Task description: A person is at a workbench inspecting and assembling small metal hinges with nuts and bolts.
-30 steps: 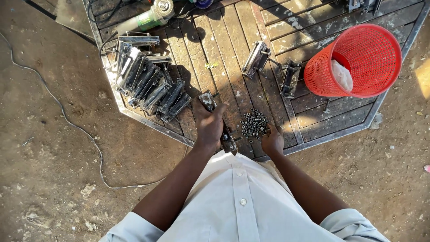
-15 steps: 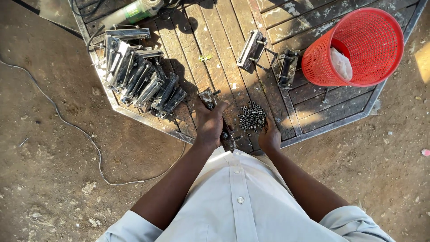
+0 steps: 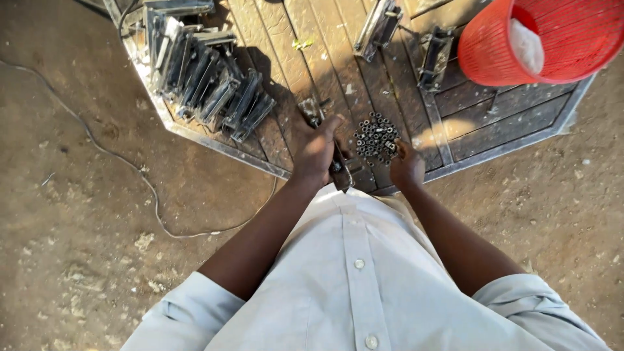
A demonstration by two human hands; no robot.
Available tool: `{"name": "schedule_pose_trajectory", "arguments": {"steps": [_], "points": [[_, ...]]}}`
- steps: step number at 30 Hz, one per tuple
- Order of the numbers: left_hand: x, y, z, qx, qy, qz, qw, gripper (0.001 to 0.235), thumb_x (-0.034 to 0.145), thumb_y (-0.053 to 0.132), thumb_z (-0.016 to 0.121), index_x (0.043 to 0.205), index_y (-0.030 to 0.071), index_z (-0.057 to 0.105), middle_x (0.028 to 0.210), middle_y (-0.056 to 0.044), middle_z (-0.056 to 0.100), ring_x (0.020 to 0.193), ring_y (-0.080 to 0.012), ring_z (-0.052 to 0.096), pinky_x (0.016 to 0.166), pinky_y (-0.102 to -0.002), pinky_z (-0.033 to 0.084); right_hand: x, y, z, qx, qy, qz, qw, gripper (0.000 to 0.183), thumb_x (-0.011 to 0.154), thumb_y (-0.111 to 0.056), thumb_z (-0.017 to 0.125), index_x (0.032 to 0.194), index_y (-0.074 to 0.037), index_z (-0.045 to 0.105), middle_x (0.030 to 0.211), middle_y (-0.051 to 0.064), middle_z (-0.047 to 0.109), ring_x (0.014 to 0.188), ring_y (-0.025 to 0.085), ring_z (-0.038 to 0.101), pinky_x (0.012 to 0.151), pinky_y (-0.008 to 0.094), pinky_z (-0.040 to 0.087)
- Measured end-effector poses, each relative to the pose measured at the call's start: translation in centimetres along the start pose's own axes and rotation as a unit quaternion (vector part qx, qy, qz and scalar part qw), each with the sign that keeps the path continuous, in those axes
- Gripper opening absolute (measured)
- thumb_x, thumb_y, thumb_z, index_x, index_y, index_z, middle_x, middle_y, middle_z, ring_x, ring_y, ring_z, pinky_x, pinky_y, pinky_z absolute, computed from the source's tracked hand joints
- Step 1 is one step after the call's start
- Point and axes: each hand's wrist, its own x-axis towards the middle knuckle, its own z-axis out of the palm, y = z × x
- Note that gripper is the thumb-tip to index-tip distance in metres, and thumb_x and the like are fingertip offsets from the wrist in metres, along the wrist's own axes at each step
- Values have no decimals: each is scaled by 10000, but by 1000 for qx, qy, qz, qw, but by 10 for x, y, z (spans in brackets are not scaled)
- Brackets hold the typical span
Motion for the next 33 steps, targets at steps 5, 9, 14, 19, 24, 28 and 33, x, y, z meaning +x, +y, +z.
{"name": "schedule_pose_trajectory", "arguments": {"steps": [5, 9, 14, 19, 24, 28, 33], "points": [[6, -25, 0, -22, 18, 39, 999, 848, 796, 111, 802, 1483, 18, 314, 998, -181, 488, 642, -267, 608, 439, -520, 603, -3, -1, -5, -27, 30, -2, 999, 422, 931, -163, 642, 1342, -250, 685, 1205, 127, 734, 1193, 343, 651, 1006, 521, 501], [-5, 10, -5, 54, 54, 75, 994, 530, 769, 111, 816, 1212, 40, 533, 844, -137, 574, 641, -236, 644, 451, -382, 580, 12, 17, 4, -23, 68, -28, 997, 359, 922, -231, 729, 1280, -254, 714, 1163, 69, 746, 1152, 310, 667, 964, 492, 521], [1, 61, -40, 325, 86, 246, 909, 558, 850, 265, 728, 1292, 22, 488, 1067, -260, 524, 977, -573, 627, 767, -678, 554, 11, 21, 0, 9, 109, -133, 985, 304, 911, -103, 739, 1211, -151, 750, 1114, 131, 753, 1091, 326, 695, 833, 424, 587], [120, 51, -126, 489, 199, 483, 698, 703, 1087, 134, 698, 1607, 329, 267, 1126, -41, 668, 749, -31, 626, 574, -125, 540, 1, 3, -11, -7, 101, -171, 980, 251, 909, 0, 753, 1151, -63, 742, 1120, 99, 761, 1003, 255, 718, 844, 423, 572], [175, 103, -178, 816, 61, 290, 496, 983, 929, -6, 678, 1632, 361, 97, 1641, -179, 323, 1435, -370, 465, 1205, -616, 242, 5, 4, -11, -16, 73, -163, 984, 195, 933, -7, 728, 1115, -76, 738, 1144, 105, 756, 992, 244, 720, 829, 413, 578], [190, 95, -194, 747, 42, 424, 511, 1056, 874, 314, 904, 1632, 285, 169, 1557, -190, 487, 1412, -430, 494, 1204, -631, 221, 24, 8, -6, -29, 112, -186, 976, 162, 930, -90, 759, 1091, -104, 762, 1047, 72, 770, 962, 224, 729, 808, 401, 564], [163, 91, -195, 671, 48, 449, 588, 735, 1062, 688, 305, 1627, 218, 278, 1556, -281, 449, 1469, -521, 340, 1200, -679, 190, 42, -68, -9, -24, 66, 20, 997, 199, 882, -275, 725, 1067, -206, 753, 1010, 8, 769, 941, 223, 707, 774, 395, 539]]}}
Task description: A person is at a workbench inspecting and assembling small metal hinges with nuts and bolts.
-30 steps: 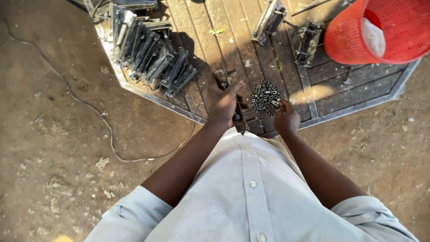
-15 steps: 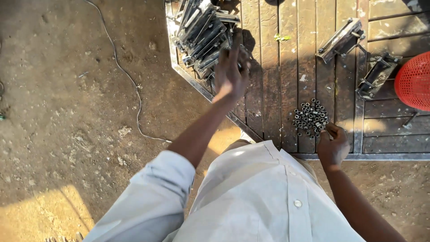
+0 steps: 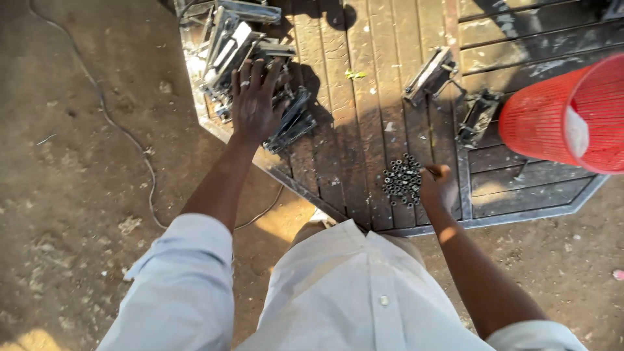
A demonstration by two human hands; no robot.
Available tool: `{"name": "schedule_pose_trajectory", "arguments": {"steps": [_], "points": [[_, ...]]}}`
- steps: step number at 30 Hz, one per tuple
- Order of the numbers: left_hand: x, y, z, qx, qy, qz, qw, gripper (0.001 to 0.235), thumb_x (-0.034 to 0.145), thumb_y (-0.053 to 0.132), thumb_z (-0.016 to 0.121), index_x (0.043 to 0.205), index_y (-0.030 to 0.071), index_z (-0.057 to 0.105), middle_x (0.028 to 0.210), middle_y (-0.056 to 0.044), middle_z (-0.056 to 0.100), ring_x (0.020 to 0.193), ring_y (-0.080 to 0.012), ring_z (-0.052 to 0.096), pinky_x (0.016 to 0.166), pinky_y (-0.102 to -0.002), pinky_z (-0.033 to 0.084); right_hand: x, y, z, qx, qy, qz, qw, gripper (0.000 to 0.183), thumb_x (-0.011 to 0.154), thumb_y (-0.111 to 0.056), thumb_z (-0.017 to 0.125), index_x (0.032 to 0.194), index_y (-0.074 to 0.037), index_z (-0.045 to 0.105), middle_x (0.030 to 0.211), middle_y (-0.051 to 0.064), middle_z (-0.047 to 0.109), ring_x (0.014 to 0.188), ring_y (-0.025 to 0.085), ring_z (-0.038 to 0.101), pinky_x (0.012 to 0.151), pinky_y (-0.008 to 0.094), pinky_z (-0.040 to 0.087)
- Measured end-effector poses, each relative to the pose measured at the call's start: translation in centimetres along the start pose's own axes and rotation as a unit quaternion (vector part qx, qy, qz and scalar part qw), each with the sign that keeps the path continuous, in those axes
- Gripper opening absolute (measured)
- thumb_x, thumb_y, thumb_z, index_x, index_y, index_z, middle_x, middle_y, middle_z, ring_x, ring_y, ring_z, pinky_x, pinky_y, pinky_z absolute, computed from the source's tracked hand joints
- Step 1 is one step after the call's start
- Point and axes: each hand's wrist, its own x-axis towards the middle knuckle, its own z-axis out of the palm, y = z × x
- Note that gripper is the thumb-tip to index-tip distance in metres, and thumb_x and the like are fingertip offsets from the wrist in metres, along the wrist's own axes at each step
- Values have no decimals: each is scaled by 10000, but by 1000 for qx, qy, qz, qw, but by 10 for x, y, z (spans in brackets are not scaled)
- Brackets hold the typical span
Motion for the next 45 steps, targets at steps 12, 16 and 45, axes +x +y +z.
{"name": "schedule_pose_trajectory", "arguments": {"steps": [12, 16, 45], "points": [[-87, 166, -19, -57, 68, -73, 993, 599, 969, 360, 600, 1471, 50, 496, 1532, -263, 425, 1454, -482, 376, 1164, -606, 328, 140, -139, 32, 199, -61, 30, 978, 977, 1024, -562, 771, 1539, 18, 176, 1468, 316, 357, 1359, 419, 490, 1123, 554, 478], [-119, 208, -16, -139, 33, -121, 982, 598, 977, 375, 573, 1461, 32, 492, 1495, -274, 445, 1433, -483, 401, 1158, -584, 337, 165, -157, 59, 178, -18, 39, 983, 778, 980, -369, 807, 1433, 55, 337, 1284, 248, 506, 1203, 409, 612, 973, 573, 542], [-4, 306, -111, -683, -111, -332, 641, 770, 936, 597, 627, 1357, -27, 467, 1107, -255, 633, 1037, -376, 642, 1022, -507, 475, -142, -155, -102, 330, -192, -257, 887, 286, 1078, -121, 469, 1303, -21, 615, 1028, 204, 716, 815, 211, 632, 673, 393, 496]]}}
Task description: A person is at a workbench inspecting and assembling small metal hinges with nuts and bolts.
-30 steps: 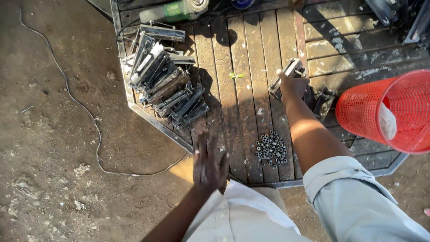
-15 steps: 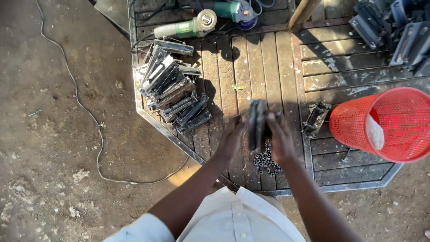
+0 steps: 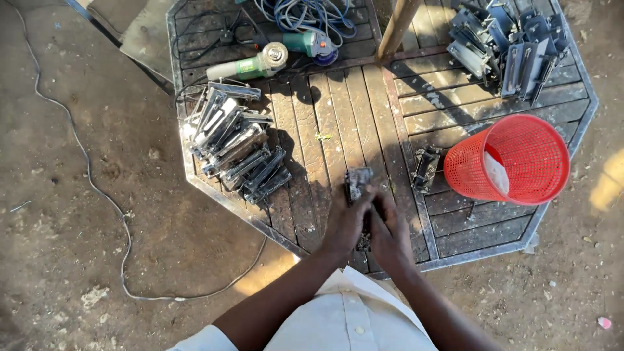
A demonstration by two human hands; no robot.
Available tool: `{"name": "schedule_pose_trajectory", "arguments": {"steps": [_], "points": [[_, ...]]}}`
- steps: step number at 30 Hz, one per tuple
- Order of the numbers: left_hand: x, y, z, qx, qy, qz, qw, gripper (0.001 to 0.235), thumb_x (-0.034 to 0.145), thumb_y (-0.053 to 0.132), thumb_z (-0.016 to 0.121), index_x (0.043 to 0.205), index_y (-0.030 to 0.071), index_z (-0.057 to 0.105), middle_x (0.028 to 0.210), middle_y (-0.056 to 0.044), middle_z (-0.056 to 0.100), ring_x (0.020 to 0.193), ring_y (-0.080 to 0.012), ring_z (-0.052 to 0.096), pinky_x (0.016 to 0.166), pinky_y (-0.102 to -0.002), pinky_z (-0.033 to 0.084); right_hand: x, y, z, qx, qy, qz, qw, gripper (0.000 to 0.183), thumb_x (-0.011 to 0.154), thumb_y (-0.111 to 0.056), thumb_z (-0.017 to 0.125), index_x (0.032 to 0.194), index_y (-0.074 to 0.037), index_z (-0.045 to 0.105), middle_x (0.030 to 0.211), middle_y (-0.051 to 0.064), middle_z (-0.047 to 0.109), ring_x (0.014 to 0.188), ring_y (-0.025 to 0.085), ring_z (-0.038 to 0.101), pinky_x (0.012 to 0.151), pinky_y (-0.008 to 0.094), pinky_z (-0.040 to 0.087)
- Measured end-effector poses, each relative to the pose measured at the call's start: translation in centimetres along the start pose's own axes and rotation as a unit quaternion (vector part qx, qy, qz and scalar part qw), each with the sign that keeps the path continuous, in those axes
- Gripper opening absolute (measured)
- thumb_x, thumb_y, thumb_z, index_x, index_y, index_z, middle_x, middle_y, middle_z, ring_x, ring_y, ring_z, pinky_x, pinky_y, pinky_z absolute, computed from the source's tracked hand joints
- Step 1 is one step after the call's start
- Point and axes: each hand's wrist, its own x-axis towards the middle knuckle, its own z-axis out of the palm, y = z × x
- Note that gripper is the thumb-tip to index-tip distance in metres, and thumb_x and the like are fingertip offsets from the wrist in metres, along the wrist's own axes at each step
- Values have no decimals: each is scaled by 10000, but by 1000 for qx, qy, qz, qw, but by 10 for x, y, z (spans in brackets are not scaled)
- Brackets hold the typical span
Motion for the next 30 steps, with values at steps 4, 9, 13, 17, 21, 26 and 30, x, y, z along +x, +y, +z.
{"name": "schedule_pose_trajectory", "arguments": {"steps": [4, 9, 13, 17, 21, 26, 30], "points": [[-10, 1, -32, 93, 42, -12, 995, 621, 952, 650, 597, 1109, 49, 574, 898, -198, 622, 766, -314, 684, 784, -464, 527, -15, 35, -17, 45, -116, -30, 992, 544, 1004, -51, 504, 1532, 15, 394, 1511, 305, 451, 1316, 441, 529, 987, 554, 520], [-13, 0, -39, 1, 37, 23, 999, 480, 879, 365, 762, 1119, 35, 509, 787, -185, 691, 815, -283, 739, 815, -411, 575, -29, -2, -40, 18, -156, -46, 986, 420, 901, -1, 684, 1319, 21, 647, 1315, 267, 671, 1240, 383, 649, 1011, 555, 508], [-9, -15, -36, -102, 37, 22, 994, 294, 971, 261, 636, 1111, 30, 519, 757, -172, 613, 642, -244, 680, 625, -405, 619, -20, -29, -21, 72, 54, -23, 996, 173, 972, -107, 646, 1018, 42, 722, 739, 219, 692, 639, 261, 684, 580, 342, 562], [-16, -7, -36, -33, 24, 25, 999, 689, 937, 489, 678, 1326, -45, 484, 1061, -259, 566, 1000, -349, 607, 841, -511, 536, -8, -19, -19, 28, 115, 68, 991, 385, 1071, -357, 573, 1187, 5, 636, 911, 203, 700, 770, 248, 666, 595, 345, 503], [-20, -11, -21, -21, -15, 51, 998, 596, 970, 461, 652, 1322, -12, 566, 1049, -227, 637, 1012, -308, 642, 878, -500, 563, -9, -50, 7, 32, 89, 139, 986, 944, 988, -610, 564, 1546, 99, 284, 1523, 397, 366, 1437, 532, 352, 1148, 651, 353], [-37, 6, -15, -1, 12, 14, 1000, 792, 928, 517, 654, 1442, -52, 455, 1260, -328, 559, 1208, -455, 564, 996, -595, 487, -12, 1, -7, 131, 52, 49, 989, 349, 1014, -193, 569, 1320, -47, 651, 1205, 215, 636, 1138, 314, 598, 976, 512, 512], [-47, 15, -11, -11, 2, 37, 999, 660, 951, 443, 633, 1385, -47, 550, 1218, -330, 603, 1212, -457, 596, 982, -601, 504, -12, -22, -3, 127, 15, 12, 992, 414, 1116, -338, 403, 1293, -94, 686, 1118, 200, 693, 1081, 309, 659, 942, 501, 554]]}}
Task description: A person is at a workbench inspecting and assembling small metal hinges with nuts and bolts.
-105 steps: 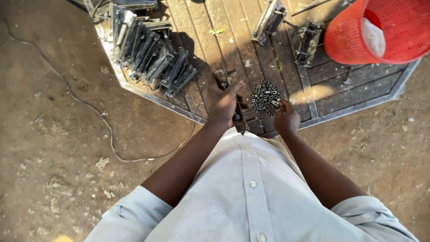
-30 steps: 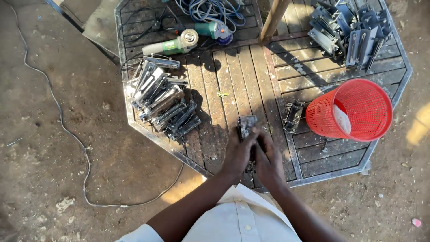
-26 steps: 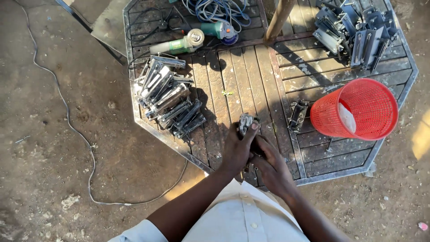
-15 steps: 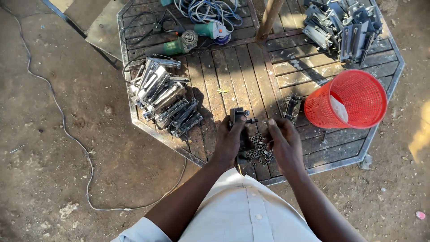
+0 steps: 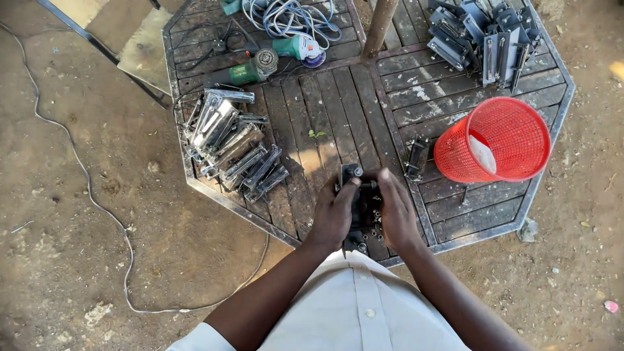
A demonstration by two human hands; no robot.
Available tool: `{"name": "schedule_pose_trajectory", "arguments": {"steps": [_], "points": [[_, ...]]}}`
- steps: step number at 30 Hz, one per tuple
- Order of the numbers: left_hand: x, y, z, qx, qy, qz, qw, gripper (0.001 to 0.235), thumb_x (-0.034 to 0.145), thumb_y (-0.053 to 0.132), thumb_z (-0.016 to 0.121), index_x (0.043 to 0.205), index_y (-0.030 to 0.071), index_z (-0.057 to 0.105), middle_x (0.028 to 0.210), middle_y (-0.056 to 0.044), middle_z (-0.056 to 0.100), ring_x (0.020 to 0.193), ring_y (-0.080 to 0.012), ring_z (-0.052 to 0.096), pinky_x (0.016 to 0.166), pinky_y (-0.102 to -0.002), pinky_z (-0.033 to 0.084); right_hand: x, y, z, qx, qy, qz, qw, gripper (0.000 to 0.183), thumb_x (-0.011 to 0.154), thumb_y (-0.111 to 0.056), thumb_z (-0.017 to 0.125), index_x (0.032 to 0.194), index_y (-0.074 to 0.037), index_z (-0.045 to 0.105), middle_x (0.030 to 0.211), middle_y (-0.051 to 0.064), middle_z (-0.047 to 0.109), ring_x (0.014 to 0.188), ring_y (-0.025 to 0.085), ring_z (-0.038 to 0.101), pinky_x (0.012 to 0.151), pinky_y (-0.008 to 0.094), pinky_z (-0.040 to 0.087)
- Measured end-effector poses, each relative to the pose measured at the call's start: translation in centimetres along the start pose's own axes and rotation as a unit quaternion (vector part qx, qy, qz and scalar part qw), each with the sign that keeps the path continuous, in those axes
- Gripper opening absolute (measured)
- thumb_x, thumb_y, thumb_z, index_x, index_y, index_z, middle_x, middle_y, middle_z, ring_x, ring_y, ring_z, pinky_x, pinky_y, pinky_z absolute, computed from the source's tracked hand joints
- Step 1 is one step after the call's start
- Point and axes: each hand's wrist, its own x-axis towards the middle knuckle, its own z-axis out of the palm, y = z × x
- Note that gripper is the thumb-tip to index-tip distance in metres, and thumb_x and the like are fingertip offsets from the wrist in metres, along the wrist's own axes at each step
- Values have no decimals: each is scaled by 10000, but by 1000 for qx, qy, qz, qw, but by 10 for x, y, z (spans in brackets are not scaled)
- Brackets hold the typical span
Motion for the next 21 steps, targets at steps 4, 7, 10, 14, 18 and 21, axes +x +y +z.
{"name": "schedule_pose_trajectory", "arguments": {"steps": [4, 7, 10, 14, 18, 21], "points": [[2, -1, -4, -90, 21, -11, 996, 513, 914, 323, 694, 1268, -45, 639, 1046, -250, 689, 997, -322, 674, 888, -495, 573, 16, 27, -16, -4, -9, -44, 999, 282, 1045, -187, 520, 1241, -56, 674, 1068, 145, 696, 1022, 241, 646, 915, 462, 561], [0, 10, -1, -74, 47, -52, 995, 762, 889, 407, 706, 1442, -66, 479, 1198, -319, 615, 1152, -409, 627, 943, -581, 526, 6, 6, -2, 36, -7, -18, 999, 403, 850, -124, 578, 1231, -43, 684, 1026, 162, 642, 864, 250, 604, 696, 400, 566], [3, 7, 0, -101, 42, -38, 993, 463, 907, 301, 705, 1257, 3, 656, 1007, -217, 674, 931, -290, 666, 827, -476, 607, 17, 16, -5, 24, -11, -30, 999, 381, 857, -130, 558, 1206, -41, 682, 988, 148, 635, 812, 230, 600, 620, 364, 542], [14, -12, -7, -156, 28, -3, 987, 350, 925, 254, 698, 1176, 12, 667, 910, -205, 696, 818, -270, 703, 716, -456, 632, 15, 12, -3, 25, -13, -46, 999, 402, 824, -144, 544, 1193, -45, 671, 914, 136, 599, 685, 200, 559, 467, 314, 470], [12, -4, -2, -108, 21, 27, 994, 324, 951, 285, 680, 1132, 16, 668, 913, -201, 670, 845, -264, 661, 717, -491, 604, 22, 13, 2, 29, 11, -56, 998, 346, 1018, -229, 473, 1195, -52, 711, 863, 136, 667, 670, 181, 593, 525, 282, 495], [15, -9, -7, -167, 36, 0, 985, 280, 934, 239, 702, 1097, 17, 654, 878, -181, 689, 795, -252, 707, 691, -448, 628, 17, -1, -1, 14, -10, -69, 997, 385, 826, -161, 571, 1156, 8, 674, 720, 139, 559, 516, 195, 557, 388, 291, 443]]}}
